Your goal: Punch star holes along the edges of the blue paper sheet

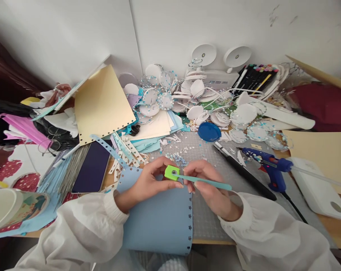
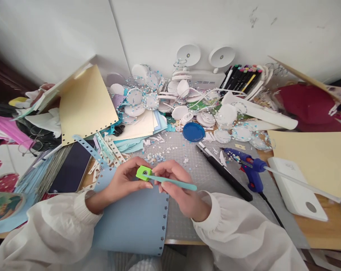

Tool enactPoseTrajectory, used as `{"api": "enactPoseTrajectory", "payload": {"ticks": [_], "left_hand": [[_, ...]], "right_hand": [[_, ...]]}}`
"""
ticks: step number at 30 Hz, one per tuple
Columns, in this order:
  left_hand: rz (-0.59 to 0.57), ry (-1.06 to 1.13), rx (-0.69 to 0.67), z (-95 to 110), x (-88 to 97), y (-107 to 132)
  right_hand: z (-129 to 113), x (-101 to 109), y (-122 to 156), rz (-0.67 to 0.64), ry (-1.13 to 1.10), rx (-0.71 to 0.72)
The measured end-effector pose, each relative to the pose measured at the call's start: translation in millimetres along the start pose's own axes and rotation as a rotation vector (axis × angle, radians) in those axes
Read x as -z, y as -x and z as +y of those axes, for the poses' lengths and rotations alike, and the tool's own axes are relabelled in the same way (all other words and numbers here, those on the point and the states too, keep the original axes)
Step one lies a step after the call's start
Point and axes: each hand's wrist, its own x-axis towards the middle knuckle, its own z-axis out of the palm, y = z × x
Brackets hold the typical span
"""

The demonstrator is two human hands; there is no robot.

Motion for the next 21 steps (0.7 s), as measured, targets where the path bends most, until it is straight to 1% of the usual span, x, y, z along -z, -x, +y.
{"api": "enactPoseTrajectory", "payload": {"ticks": [2, 5, 7, 10, 13, 15, 17, 21], "left_hand": [[-0.016, 0.004, -0.025, 1.3, 0.1, 0.5], [-0.057, 0.018, -0.02, 5.9, 0.2, 0.7], [-0.073, 0.041, -0.003, 8.3, 0.0, 0.4], [-0.075, 0.104, 0.02, 9.3, -0.6, -0.9], [-0.117, 0.142, 0.089, 9.9, -1.2, -1.8], [-0.167, 0.113, 0.143, 11.7, -1.3, -1.6], [-0.191, 0.059, 0.165, 14.1, -1.3, -0.8], [-0.163, -0.04, 0.126, 15.7, 0.2, 1.3]], "right_hand": [[-1.5, -0.9, -2.9, 0.031, -0.155, -0.106], [-5.4, -0.7, -7.8, 0.058, -0.278, -0.175], [-6.9, -0.1, -9.5, 0.075, -0.291, -0.166], [-6.8, 0.7, -9.1, 0.08, -0.259, -0.112], [-6.6, 1.0, -7.1, 0.065, -0.206, -0.059], [-7.4, 0.9, -6.1, 0.056, -0.191, -0.055], [-8.5, 1.1, -5.5, 0.051, -0.185, -0.062], [-9.5, 5.8, -6.8, 0.047, -0.166, -0.024]]}}
